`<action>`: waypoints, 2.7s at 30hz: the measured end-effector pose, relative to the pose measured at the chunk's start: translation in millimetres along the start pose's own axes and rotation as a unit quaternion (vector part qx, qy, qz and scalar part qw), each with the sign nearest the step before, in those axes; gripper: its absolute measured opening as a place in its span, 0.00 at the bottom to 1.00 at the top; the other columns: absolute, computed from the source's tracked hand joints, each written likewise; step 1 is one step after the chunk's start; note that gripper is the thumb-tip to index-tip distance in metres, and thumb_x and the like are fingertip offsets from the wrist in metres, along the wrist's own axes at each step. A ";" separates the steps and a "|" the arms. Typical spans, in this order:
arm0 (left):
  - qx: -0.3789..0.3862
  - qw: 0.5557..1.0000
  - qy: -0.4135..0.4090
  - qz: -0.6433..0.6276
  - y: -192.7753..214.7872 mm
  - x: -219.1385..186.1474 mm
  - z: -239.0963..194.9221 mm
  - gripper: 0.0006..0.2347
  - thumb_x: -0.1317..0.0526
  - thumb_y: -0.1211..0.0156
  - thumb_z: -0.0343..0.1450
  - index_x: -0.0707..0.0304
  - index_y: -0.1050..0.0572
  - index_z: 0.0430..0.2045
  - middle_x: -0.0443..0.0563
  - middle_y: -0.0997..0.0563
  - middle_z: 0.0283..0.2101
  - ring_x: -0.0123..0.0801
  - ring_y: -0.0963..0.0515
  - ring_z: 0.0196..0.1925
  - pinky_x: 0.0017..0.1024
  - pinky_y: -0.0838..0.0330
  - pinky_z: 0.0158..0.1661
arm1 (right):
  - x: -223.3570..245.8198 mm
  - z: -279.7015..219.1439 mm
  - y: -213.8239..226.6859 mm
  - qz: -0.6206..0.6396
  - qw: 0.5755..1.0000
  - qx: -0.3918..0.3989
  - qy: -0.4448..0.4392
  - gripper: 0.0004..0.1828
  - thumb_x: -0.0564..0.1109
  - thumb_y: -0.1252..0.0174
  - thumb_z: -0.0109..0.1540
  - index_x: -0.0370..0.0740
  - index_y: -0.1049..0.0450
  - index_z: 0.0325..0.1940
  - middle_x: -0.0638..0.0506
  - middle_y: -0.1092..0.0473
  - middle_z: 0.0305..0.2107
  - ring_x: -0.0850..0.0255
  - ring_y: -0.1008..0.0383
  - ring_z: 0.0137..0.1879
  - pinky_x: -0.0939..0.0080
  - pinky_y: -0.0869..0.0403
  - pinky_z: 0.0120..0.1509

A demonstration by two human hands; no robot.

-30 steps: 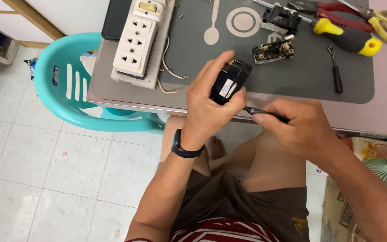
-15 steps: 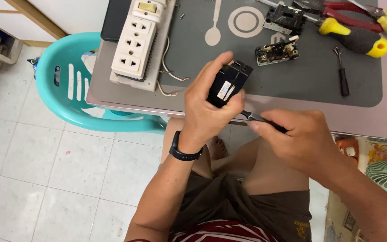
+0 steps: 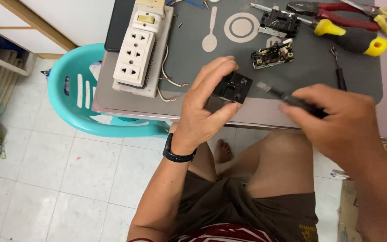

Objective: The person uses a screwdriver to unscrew and disassemble a black electrical component, then manipulates the internal metal parts and wires by hand. The person works at a table with various tools and electrical parts visible.

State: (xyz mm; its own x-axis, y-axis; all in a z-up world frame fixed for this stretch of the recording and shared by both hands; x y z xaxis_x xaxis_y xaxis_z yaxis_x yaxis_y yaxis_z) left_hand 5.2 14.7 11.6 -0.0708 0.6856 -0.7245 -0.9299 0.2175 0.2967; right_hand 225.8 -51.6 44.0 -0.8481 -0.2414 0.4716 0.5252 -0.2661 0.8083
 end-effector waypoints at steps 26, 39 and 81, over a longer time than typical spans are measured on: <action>0.054 0.578 0.113 -0.806 -28.9 8.1 -14.8 0.20 0.51 0.53 0.72 0.62 0.37 0.55 0.61 0.29 0.40 0.31 0.40 0.21 0.23 0.49 0.18 | -39.4 -6.9 -40.5 0.280 0.948 -0.083 -0.126 0.03 0.29 0.43 0.71 0.25 0.29 0.42 0.45 0.36 0.22 0.65 0.41 0.25 0.67 0.40 0.30; 0.068 0.570 0.120 -0.810 -30.7 21.7 -20.8 0.26 0.48 0.54 0.74 0.66 0.40 0.62 0.71 0.26 0.36 0.34 0.41 0.17 0.28 0.49 0.17 | -49.9 -10.3 -47.4 0.276 0.948 -0.095 -0.126 0.02 0.30 0.42 0.70 0.26 0.28 0.46 0.45 0.35 0.24 0.66 0.39 0.26 0.68 0.39 0.31; 0.086 0.590 0.187 -0.781 -22.6 14.2 -22.0 0.28 0.41 0.69 0.80 0.70 0.37 0.59 0.69 0.21 0.37 0.39 0.37 0.17 0.31 0.44 0.19 | 25.4 -1.6 -17.3 0.208 0.957 -0.034 -0.197 0.06 0.41 0.52 0.69 0.39 0.29 0.44 0.56 0.39 0.23 0.68 0.43 0.28 0.65 0.40 0.36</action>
State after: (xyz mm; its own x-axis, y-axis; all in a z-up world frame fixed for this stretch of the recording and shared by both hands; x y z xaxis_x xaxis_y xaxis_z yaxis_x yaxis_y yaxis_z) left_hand 17.3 4.3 -19.1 0.7189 -0.6385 -0.2746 0.0816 0.4699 -0.8790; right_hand 195.3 -54.6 41.4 -0.5174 0.0273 0.8553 0.8156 -0.2867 0.5025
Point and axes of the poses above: each hand's wrist, its own z-axis towards the middle knuckle, its own y-axis out of the back of the hand, x = y × z, the point moved 2 cm from there along z, towards the middle knuckle
